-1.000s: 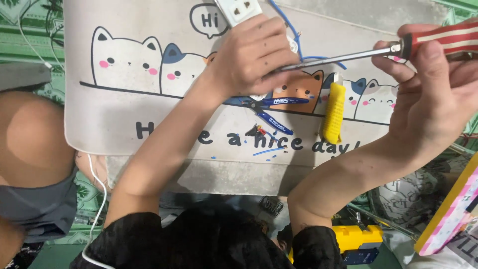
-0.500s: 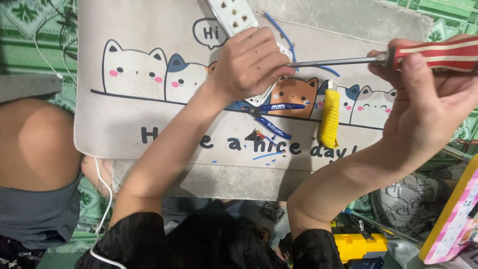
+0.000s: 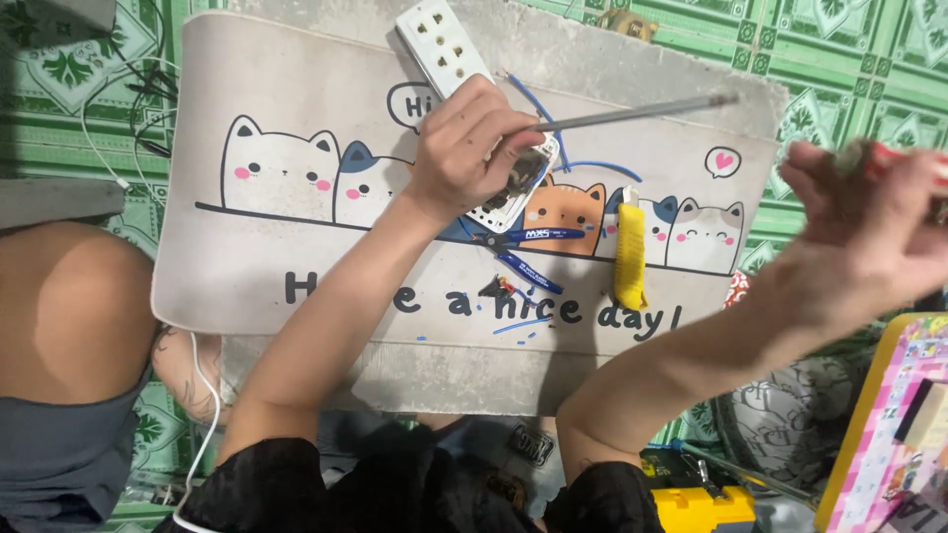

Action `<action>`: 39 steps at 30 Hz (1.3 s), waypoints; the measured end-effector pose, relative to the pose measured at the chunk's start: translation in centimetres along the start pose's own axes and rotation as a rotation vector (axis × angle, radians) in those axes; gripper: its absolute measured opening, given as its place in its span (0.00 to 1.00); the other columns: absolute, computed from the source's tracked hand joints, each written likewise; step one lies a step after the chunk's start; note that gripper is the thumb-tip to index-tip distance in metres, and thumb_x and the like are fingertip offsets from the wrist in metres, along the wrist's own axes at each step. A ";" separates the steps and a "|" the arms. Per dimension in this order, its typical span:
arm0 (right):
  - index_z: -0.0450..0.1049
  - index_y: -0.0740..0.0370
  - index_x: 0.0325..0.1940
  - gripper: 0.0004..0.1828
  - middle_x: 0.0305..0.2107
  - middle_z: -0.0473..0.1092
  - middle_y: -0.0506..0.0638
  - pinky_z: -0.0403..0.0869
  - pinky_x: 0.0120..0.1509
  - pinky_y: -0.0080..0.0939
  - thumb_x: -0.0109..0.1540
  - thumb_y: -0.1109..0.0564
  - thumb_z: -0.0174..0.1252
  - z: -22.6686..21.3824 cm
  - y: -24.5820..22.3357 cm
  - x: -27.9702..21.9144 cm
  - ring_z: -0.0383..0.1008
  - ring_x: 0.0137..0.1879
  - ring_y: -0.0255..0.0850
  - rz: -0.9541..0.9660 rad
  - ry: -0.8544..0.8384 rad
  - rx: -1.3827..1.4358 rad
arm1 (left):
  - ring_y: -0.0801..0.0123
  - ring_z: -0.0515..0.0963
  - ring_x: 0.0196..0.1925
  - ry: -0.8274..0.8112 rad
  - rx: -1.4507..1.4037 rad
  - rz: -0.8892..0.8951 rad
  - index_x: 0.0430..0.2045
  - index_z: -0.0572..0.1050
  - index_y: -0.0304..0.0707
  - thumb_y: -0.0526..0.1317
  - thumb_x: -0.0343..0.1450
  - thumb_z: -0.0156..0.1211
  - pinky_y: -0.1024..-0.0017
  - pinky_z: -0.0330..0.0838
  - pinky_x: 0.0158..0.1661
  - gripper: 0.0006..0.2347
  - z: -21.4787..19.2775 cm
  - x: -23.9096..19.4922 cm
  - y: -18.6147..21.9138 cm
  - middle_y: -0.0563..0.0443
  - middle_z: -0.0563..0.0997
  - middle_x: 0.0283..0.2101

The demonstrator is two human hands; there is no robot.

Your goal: The person uses a screwdriver to loosen screws on a white electrical outlet and then connects blue wires to the terminals. They tighten the screws to secure the wires in place.

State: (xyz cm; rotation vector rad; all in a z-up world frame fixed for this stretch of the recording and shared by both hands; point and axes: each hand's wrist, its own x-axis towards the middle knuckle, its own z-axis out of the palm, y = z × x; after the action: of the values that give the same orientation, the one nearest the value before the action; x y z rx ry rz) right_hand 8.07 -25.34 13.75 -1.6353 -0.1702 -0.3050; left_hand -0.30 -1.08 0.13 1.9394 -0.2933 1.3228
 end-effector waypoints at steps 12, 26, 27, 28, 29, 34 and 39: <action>0.58 0.68 0.61 0.22 0.48 0.73 0.65 0.92 0.54 0.57 0.72 0.57 0.62 1.1 -1.6 -1.5 0.83 0.52 0.52 0.080 -0.276 0.029 | 0.59 0.77 0.33 0.102 -0.220 -0.174 0.32 0.77 0.27 0.34 0.75 0.61 0.69 0.73 0.37 0.06 -0.2 0.4 -0.1 0.44 0.80 0.30; 0.54 0.65 0.41 0.22 0.38 0.74 0.68 0.90 0.41 0.52 0.70 0.52 0.60 1.9 -2.0 -1.3 0.84 0.39 0.59 0.155 -0.263 0.114 | 0.57 0.77 0.36 0.088 -0.204 -0.162 0.34 0.77 0.26 0.28 0.72 0.65 0.68 0.74 0.38 0.02 -0.4 0.4 0.3 0.44 0.80 0.32; 0.57 0.67 0.45 0.21 0.38 0.74 0.67 0.91 0.43 0.52 0.69 0.51 0.61 2.1 -2.1 -1.3 0.84 0.38 0.57 0.157 -0.260 0.105 | 0.58 0.77 0.36 0.092 -0.202 -0.162 0.34 0.77 0.27 0.28 0.72 0.65 0.68 0.74 0.38 0.02 -0.4 0.3 0.2 0.44 0.80 0.32; 0.60 0.70 0.49 0.22 0.38 0.75 0.66 0.91 0.45 0.51 0.68 0.50 0.62 2.3 -2.3 -1.4 0.83 0.38 0.56 0.159 -0.256 0.095 | 0.58 0.77 0.36 0.096 -0.201 -0.162 0.34 0.77 0.28 0.28 0.72 0.65 0.69 0.74 0.38 0.03 -0.3 0.2 0.1 0.45 0.80 0.32; 0.60 0.70 0.49 0.22 0.38 0.75 0.66 0.91 0.45 0.51 0.68 0.50 0.62 2.1 -1.9 -1.2 0.83 0.38 0.56 0.158 -0.255 0.096 | 0.58 0.77 0.36 0.095 -0.202 -0.161 0.34 0.77 0.28 0.28 0.72 0.65 0.69 0.74 0.38 0.03 -0.4 0.2 0.2 0.45 0.80 0.32; 0.57 0.68 0.59 0.17 0.46 0.73 0.63 0.89 0.55 0.45 0.74 0.57 0.55 1.7 -2.4 -1.0 0.82 0.44 0.51 0.145 -0.420 0.051 | 0.60 0.78 0.36 0.124 -0.300 -0.284 0.34 0.75 0.29 0.34 0.77 0.58 0.73 0.76 0.34 0.05 -0.6 0.8 0.7 0.43 0.78 0.32; 0.59 0.68 0.56 0.14 0.42 0.72 0.60 0.87 0.60 0.52 0.72 0.59 0.54 1.5 -2.7 -1.6 0.81 0.46 0.56 0.160 -0.630 0.071 | 0.59 0.83 0.39 0.141 -0.509 -0.514 0.38 0.71 0.33 0.36 0.79 0.53 0.71 0.83 0.35 0.05 -1.1 0.6 1.0 0.41 0.79 0.38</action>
State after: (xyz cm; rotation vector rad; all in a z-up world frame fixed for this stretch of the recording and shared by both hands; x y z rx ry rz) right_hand 5.89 -23.52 15.77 -1.6185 -0.5152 0.3450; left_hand -1.41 -0.85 1.29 1.3632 -0.0426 0.9241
